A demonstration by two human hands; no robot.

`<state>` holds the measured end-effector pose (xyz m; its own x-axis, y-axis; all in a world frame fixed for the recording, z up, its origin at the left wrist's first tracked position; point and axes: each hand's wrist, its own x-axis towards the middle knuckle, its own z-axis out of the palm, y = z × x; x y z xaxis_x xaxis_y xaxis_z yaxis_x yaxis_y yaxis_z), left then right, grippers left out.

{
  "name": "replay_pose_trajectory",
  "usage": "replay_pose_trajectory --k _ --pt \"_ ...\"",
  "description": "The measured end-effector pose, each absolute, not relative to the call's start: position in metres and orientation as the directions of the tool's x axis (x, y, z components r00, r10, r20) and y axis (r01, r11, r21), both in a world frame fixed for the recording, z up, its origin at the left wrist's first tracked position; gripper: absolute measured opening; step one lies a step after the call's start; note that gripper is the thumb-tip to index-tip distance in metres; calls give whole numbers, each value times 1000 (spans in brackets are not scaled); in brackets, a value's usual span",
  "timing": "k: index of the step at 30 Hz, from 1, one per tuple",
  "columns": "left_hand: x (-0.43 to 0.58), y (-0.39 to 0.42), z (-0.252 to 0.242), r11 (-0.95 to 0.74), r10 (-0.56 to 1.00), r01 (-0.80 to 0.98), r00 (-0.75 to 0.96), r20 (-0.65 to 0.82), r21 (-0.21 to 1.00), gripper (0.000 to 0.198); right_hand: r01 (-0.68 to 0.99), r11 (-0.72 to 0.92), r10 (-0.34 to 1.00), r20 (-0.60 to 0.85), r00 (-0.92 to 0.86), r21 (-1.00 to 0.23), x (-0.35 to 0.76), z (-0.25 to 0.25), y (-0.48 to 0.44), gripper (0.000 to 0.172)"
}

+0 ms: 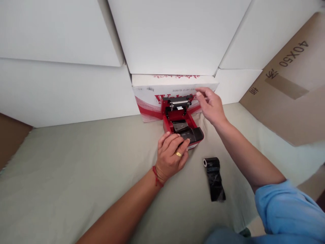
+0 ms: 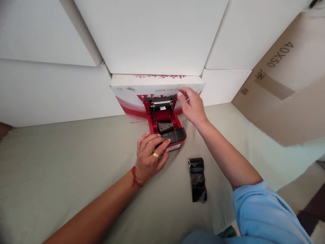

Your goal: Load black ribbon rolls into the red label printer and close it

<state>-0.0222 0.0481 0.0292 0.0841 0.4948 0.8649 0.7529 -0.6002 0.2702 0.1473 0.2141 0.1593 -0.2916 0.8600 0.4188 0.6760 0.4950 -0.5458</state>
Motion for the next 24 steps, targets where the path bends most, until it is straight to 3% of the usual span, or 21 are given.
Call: replay_pose_trajectory --k 3,7,9,12,14,19,24 --pt "-23 48 29 -592 469 766 75 880 251 53 655 511 858 374 -352 -557 141 150 219 58" --pt "-24 49 30 -583 449 778 70 891 233 44 676 519 834 484 -265 -523 144 143 201 50" --pt "-24 50 29 -586 444 779 77 893 224 42 666 578 798 497 -341 -472 147 144 188 42" --pt "-23 50 29 -588 433 780 80 898 214 41 556 726 679 294 -672 -406 148 151 178 33" --pt "-22 50 29 -588 436 778 72 897 223 44 516 778 587 122 -800 -359 144 158 178 32" --pt "-23 50 30 -592 442 775 82 893 221 43 578 781 532 -231 -814 -236 126 171 184 41" --pt "-22 50 33 -577 456 791 104 884 205 38 605 785 557 -274 -784 -135 118 172 180 46"
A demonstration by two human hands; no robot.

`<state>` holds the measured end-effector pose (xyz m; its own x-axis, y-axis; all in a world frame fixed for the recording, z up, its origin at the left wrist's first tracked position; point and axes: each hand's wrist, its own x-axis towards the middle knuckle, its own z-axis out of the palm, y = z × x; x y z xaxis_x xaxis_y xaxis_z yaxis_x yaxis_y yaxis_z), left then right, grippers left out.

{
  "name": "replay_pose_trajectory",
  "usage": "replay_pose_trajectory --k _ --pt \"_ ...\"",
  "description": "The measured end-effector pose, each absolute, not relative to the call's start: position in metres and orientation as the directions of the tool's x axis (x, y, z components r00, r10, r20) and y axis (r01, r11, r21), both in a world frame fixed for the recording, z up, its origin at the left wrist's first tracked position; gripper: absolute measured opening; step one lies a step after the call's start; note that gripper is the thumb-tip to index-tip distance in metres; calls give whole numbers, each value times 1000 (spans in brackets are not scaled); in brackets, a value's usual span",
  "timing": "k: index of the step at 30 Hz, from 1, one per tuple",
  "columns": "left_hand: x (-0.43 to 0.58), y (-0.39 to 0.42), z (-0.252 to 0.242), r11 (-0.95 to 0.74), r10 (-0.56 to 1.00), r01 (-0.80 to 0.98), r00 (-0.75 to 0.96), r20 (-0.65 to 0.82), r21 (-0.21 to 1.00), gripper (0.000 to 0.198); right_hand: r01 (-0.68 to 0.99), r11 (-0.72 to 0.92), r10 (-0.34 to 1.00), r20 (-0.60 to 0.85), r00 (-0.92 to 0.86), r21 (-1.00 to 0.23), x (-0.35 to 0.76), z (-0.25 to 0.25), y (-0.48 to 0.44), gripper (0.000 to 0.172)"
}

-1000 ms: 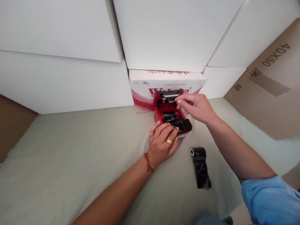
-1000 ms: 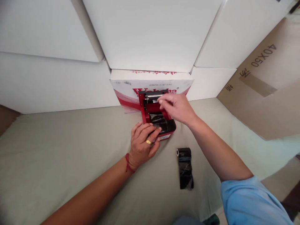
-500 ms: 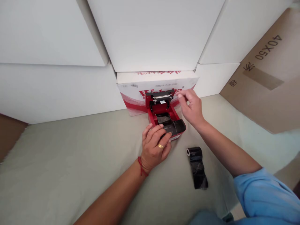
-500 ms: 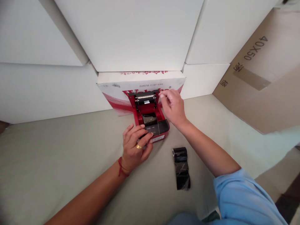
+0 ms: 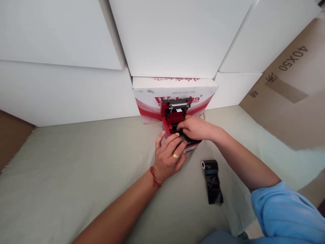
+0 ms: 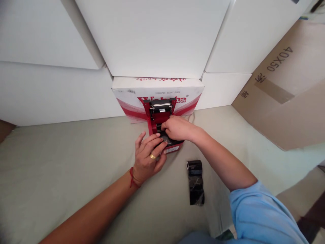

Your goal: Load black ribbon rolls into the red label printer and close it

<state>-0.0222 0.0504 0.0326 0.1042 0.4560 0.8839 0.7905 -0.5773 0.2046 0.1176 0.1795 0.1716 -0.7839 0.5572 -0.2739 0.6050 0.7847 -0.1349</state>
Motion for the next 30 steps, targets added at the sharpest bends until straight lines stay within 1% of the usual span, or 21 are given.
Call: replay_pose_trajectory --k 3,8,12,14,16,17,19,21,22,24,25,26,28,30 --pt "-20 49 36 -552 453 810 92 887 198 34 617 781 577 -262 -774 -103 118 171 178 48" --pt "-20 48 42 -547 442 822 120 889 161 29 620 778 579 -267 -770 -101 117 170 180 50" --pt "-21 48 45 -536 445 832 134 885 144 29 624 775 595 -220 -773 -97 116 162 184 45" --pt "-21 48 46 -534 447 834 136 884 142 29 617 777 594 -182 -784 -123 118 157 185 43" --pt "-21 48 45 -535 452 833 139 881 142 29 592 783 578 -126 -806 -193 124 154 186 41" --pt "-21 48 44 -536 456 832 140 879 145 29 579 778 582 -66 -810 -245 128 153 187 40" --pt "-20 47 42 -541 462 827 139 876 154 31 554 744 635 137 -760 -374 137 152 189 38" --pt "-20 47 40 -549 461 820 134 877 164 34 530 688 721 383 -578 -496 145 151 194 35" --pt "-20 47 40 -550 460 818 129 879 168 35 523 667 745 484 -460 -531 147 150 198 33" --pt "-20 47 39 -546 451 821 118 885 169 35 534 647 742 610 -277 -544 149 145 209 29" --pt "-20 47 39 -544 445 823 115 888 166 34 545 645 730 643 -232 -536 148 141 215 32" --pt "-20 47 40 -543 438 824 116 891 160 33 550 648 720 658 -219 -527 147 137 222 39" --pt "-20 47 41 -550 421 823 126 898 143 30 535 655 725 643 -245 -534 143 130 232 58" --pt "-21 47 42 -553 415 822 133 900 134 28 499 653 743 608 -278 -570 140 125 239 74"
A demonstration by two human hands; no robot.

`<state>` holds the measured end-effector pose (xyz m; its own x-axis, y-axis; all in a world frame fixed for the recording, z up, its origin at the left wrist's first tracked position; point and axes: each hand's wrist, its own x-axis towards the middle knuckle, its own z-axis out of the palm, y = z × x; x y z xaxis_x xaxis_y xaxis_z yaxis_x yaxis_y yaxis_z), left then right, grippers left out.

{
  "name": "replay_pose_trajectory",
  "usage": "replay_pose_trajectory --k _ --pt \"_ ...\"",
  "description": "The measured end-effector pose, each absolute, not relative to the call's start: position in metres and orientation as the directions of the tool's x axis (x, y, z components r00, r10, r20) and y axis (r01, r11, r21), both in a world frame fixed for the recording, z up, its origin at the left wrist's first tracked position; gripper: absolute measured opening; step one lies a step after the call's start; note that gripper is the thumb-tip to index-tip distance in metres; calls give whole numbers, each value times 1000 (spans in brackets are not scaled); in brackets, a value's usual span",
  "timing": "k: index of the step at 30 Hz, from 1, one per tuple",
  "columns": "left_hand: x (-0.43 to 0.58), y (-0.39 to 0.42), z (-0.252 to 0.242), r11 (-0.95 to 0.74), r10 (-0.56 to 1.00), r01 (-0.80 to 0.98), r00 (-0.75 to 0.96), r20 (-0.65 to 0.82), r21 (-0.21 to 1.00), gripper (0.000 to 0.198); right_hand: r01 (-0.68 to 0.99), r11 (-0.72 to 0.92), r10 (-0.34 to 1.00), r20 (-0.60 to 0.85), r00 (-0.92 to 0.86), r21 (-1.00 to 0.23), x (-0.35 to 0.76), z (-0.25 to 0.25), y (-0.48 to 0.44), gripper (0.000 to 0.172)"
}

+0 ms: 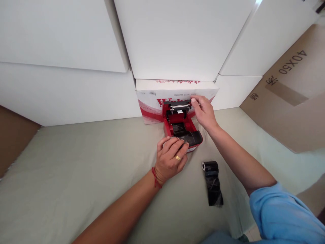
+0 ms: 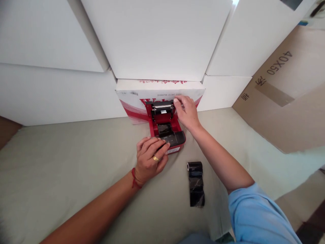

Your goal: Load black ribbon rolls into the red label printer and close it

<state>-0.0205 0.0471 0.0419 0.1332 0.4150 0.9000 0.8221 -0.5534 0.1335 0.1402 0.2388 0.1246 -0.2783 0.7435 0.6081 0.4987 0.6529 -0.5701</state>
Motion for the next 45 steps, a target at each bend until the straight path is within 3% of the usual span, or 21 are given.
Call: replay_pose_trajectory --k 3,6,15,22,25,28,31,38,42,45 --pt "-21 47 42 -550 416 825 133 899 133 28 443 630 774 564 -290 -638 141 124 238 87" --pt "-21 47 42 -550 415 825 132 900 132 27 416 617 786 544 -292 -668 146 128 228 89" --pt "-23 45 39 -573 408 808 134 903 139 30 304 708 692 541 -478 -637 176 122 183 61" --pt "-23 46 33 -589 442 789 133 887 175 41 378 720 679 476 -560 -582 191 99 160 50" --pt "-29 48 34 -616 468 740 67 881 271 46 395 717 684 470 -558 -574 190 95 155 44" --pt "-41 55 35 -593 540 659 -101 835 463 43 390 702 699 475 -534 -595 188 93 153 44" --pt "-53 64 35 -547 647 585 -157 746 598 38 379 681 722 489 -489 -627 185 89 151 45" --pt "-60 74 31 -552 687 512 -168 707 658 35 323 695 714 564 -416 -642 181 77 144 45" --pt "-61 74 27 -530 756 393 -181 629 751 28 330 664 744 547 -384 -671 179 80 142 46" --pt "-58 74 19 -515 799 244 -210 564 821 44 296 659 745 546 -384 -691 182 88 136 44"
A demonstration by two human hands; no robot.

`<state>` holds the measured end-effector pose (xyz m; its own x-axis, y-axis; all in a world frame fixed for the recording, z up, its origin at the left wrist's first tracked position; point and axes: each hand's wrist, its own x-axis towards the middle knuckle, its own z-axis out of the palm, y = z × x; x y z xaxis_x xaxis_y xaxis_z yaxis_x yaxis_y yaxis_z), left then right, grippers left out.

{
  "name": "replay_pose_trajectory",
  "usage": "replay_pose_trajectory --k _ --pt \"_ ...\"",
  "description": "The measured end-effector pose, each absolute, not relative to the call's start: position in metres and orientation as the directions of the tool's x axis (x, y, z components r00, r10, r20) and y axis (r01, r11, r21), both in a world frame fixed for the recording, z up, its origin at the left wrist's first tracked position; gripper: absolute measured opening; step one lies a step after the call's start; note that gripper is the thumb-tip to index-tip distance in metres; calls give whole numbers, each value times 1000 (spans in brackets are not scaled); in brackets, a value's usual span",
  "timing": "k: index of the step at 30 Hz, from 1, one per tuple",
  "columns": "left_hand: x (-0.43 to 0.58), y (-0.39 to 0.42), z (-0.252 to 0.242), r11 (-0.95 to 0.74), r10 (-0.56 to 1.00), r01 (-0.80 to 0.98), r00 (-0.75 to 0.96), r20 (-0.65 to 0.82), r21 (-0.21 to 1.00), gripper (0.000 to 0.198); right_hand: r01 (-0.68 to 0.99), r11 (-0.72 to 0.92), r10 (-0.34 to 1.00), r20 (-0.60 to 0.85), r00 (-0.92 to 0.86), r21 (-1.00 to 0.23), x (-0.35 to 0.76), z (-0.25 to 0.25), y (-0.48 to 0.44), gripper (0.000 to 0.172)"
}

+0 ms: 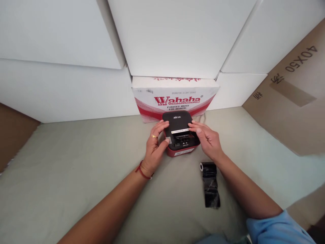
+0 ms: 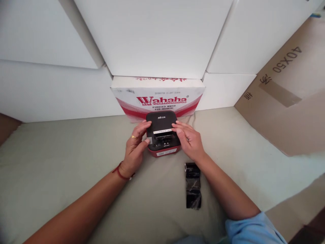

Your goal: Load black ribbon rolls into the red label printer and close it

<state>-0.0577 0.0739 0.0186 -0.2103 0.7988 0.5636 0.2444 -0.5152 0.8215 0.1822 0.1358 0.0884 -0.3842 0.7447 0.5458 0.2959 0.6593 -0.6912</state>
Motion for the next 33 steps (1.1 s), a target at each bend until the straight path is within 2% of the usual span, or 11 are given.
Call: replay_pose_trajectory --k 3,6,10,15,20,25,27,29,31,33 --pt "-53 77 10 -443 860 106 -230 455 890 75 293 719 686 576 -446 -630 190 96 125 46" --pt "-51 80 7 -369 920 -81 -177 351 926 90 316 797 598 602 -528 -515 199 97 115 43" --pt "-52 82 8 -290 952 -215 -161 259 933 92 289 851 520 630 -577 -439 206 87 108 36" --pt "-58 84 6 -230 970 -279 -146 195 932 98 310 820 569 637 -520 -480 205 76 103 38" --pt "-59 85 4 -243 967 -231 -131 218 942 104 314 804 591 619 -518 -505 205 74 103 37" --pt "-56 86 2 -288 955 -185 -131 266 940 99 309 833 550 625 -555 -459 204 88 106 31" --pt "-54 87 0 -299 952 -183 -124 279 937 95 288 824 555 594 -582 -488 203 101 111 33" --pt "-52 90 -3 -325 943 -190 -139 302 926 92 305 769 617 528 -583 -562 200 118 120 37" --pt "-50 93 -5 -345 935 -210 -158 316 915 90 381 674 713 424 -559 -633 192 135 134 37" --pt "-48 96 -7 -343 936 -241 -168 309 908 90 493 612 758 282 -588 -618 179 150 154 35"
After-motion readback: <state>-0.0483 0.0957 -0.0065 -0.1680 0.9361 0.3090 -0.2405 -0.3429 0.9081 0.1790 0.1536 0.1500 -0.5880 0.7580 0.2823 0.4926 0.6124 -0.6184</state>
